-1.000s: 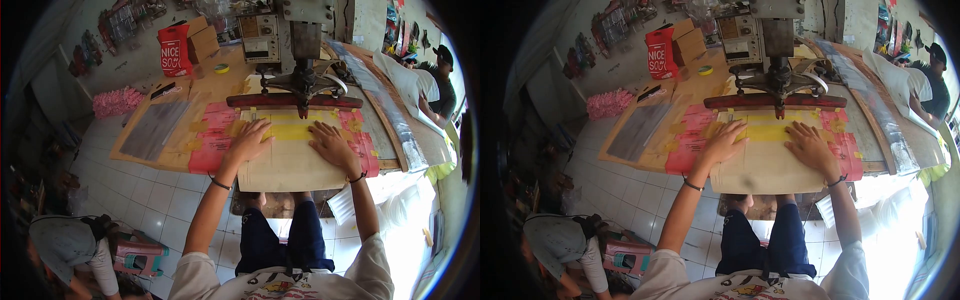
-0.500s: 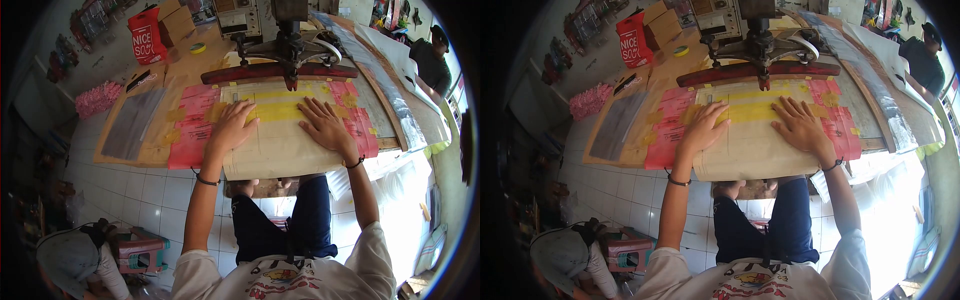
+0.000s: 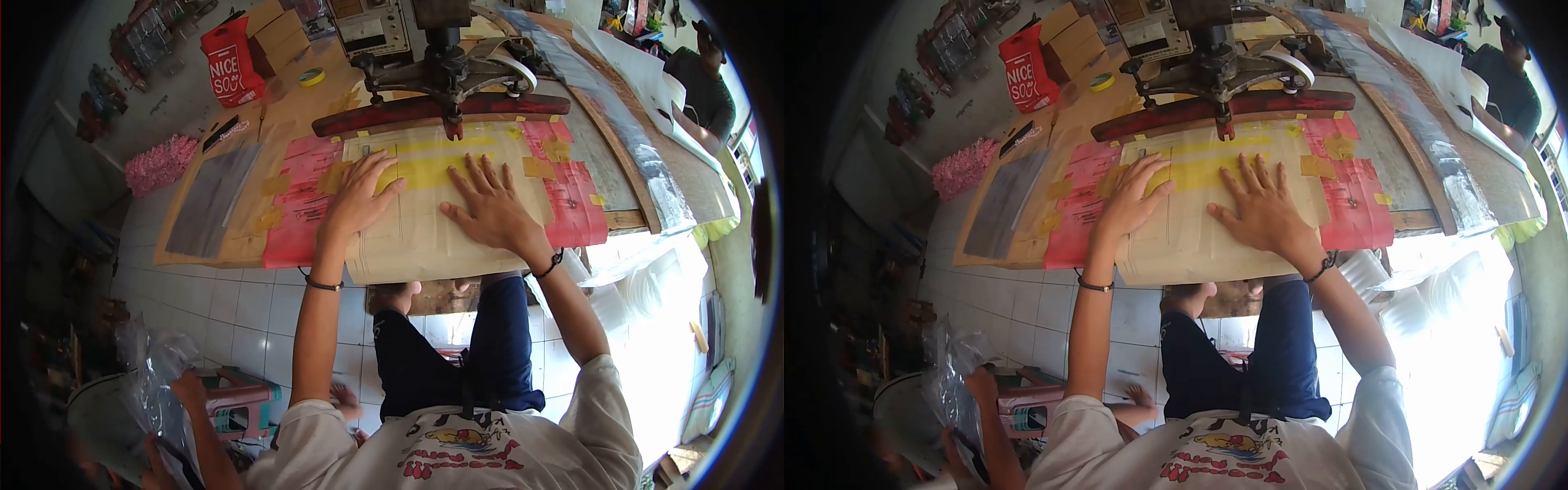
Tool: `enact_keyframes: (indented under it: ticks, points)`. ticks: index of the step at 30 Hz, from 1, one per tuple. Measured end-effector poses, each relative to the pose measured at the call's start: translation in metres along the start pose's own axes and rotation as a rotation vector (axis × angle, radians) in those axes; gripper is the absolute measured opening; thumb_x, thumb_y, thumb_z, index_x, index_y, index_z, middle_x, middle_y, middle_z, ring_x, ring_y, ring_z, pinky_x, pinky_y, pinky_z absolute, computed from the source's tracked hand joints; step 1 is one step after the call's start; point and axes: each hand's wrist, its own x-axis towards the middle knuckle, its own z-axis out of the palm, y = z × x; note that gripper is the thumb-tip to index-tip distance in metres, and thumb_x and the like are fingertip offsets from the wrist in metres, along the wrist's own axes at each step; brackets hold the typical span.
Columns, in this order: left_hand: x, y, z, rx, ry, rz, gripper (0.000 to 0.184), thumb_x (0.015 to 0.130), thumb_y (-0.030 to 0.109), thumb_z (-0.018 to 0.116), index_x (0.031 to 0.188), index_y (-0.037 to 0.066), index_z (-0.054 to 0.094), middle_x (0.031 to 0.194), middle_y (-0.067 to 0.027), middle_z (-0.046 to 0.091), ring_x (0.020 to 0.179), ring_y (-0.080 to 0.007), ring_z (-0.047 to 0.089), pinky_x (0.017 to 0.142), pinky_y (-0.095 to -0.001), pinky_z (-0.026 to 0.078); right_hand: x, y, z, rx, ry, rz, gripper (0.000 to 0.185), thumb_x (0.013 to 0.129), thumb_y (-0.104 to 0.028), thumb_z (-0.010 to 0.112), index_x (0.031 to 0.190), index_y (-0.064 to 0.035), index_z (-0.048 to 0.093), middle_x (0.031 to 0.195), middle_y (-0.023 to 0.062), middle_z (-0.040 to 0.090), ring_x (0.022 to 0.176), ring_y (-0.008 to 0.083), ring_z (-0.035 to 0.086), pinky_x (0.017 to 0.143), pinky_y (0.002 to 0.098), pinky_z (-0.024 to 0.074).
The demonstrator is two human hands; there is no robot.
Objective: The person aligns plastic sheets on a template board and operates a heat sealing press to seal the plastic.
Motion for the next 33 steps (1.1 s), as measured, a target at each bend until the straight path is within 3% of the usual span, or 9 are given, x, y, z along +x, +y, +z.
enact_keyframes:
  ticks: [1, 8, 15, 20, 23, 26, 29, 32, 33]
  points:
    - [0.000, -0.001, 0.000, -0.002, 0.002, 0.000, 0.052, 0.097, 0.041, 0.058, 0.135, 0.007, 0.054, 0.147, -0.0147, 0.046, 0.137, -0.0317, 0.041, 0.114, -0.0417, 0.030, -0.002, -0.005, 0.009, 0.011, 0.059, -0.032, 0.073, 0.099, -0.060, 0.032, 0.152, -0.0088, 0.036, 0.157, 0.0299, 0.023, 0.148, 0.0462, 0.016, 0.118, 0.0626, 0.0074]
    - [0.001, -0.008, 0.004, -0.139, 0.094, 0.030, 0.060, 0.093, 0.046, 0.061, 0.135, 0.005, 0.053, 0.144, -0.0175, 0.047, 0.137, -0.0353, 0.041, 0.113, -0.0434, 0.033, -0.065, -0.046, 0.011, -0.042, 0.210, -0.098, 0.066, 0.099, -0.053, 0.044, 0.149, -0.0106, 0.040, 0.153, 0.0308, 0.028, 0.143, 0.0502, 0.023, 0.116, 0.0638, 0.0121]
    - [-0.006, 0.011, -0.004, 0.088, -0.090, 0.102, 0.070, 0.085, 0.054, 0.067, 0.137, 0.009, 0.054, 0.144, -0.0133, 0.049, 0.137, -0.0297, 0.041, 0.118, -0.0502, 0.017, -0.129, -0.027, -0.022, 0.172, 0.252, -0.006, 0.029, 0.088, -0.029, 0.068, 0.116, -0.0220, 0.070, 0.134, 0.0065, 0.053, 0.126, 0.0305, 0.045, 0.108, 0.0510, 0.0250]
    - [-0.003, 0.039, 0.000, -0.019, -0.151, 0.077, 0.075, 0.084, 0.058, 0.067, 0.137, 0.006, 0.054, 0.139, -0.0123, 0.055, 0.137, -0.0275, 0.042, 0.119, -0.0538, 0.005, -0.124, -0.004, -0.007, 0.174, 0.459, 0.119, 0.015, 0.083, -0.020, 0.072, 0.098, -0.0179, 0.072, 0.126, 0.0043, 0.055, 0.118, 0.0280, 0.046, 0.104, 0.0489, 0.0266]
    - [-0.007, 0.062, 0.003, -0.028, -0.001, 0.117, 0.066, 0.085, 0.040, 0.075, 0.135, 0.003, 0.055, 0.123, -0.0129, 0.065, 0.122, -0.0254, 0.057, 0.109, -0.0426, 0.037, -0.122, -0.001, 0.006, 0.175, 0.512, 0.157, 0.014, 0.081, -0.019, 0.074, 0.094, -0.0183, 0.072, 0.128, 0.0042, 0.054, 0.120, 0.0286, 0.045, 0.105, 0.0489, 0.0262]
    - [0.002, 0.077, 0.006, -0.657, -0.078, -0.088, 0.057, 0.087, 0.027, 0.076, 0.132, -0.002, 0.055, 0.102, -0.0073, 0.069, 0.096, -0.0153, 0.064, 0.091, -0.0333, 0.049, -0.120, -0.006, 0.020, 0.195, 0.586, 0.189, 0.014, 0.078, -0.018, 0.076, 0.091, -0.0185, 0.072, 0.131, 0.0048, 0.054, 0.125, 0.0311, 0.043, 0.107, 0.0496, 0.0254]
    - [0.007, 0.075, -0.004, -1.023, -0.168, -0.086, 0.043, 0.092, 0.019, 0.072, 0.126, -0.003, 0.059, 0.087, -0.0011, 0.066, 0.077, -0.0065, 0.060, 0.075, -0.0248, 0.050, -0.127, -0.021, 0.028, 0.211, 0.626, 0.188, 0.017, 0.075, -0.013, 0.079, 0.089, -0.0165, 0.071, 0.135, 0.0086, 0.053, 0.129, 0.0361, 0.041, 0.108, 0.0499, 0.0267]
    - [-0.017, 0.069, -0.038, -1.018, -0.030, -0.105, 0.032, 0.095, 0.019, 0.068, 0.119, -0.002, 0.062, 0.093, -0.0015, 0.067, 0.077, -0.0069, 0.060, 0.066, -0.0231, 0.051, -0.135, -0.021, 0.046, 0.358, 0.634, 0.100, 0.018, 0.074, -0.008, 0.078, 0.089, -0.0142, 0.070, 0.137, 0.0113, 0.051, 0.129, 0.0362, 0.040, 0.106, 0.0482, 0.0307]
    - [-0.032, 0.061, -0.052, -1.025, 0.056, -0.104, 0.026, 0.097, 0.018, 0.065, 0.113, -0.002, 0.064, 0.094, -0.0023, 0.067, 0.077, -0.0068, 0.061, 0.067, -0.0235, 0.051, -0.136, -0.024, 0.045, 0.399, 0.636, 0.048, 0.020, 0.072, -0.001, 0.075, 0.087, -0.0117, 0.069, 0.131, 0.0121, 0.054, 0.123, 0.0352, 0.046, 0.097, 0.0449, 0.0407]
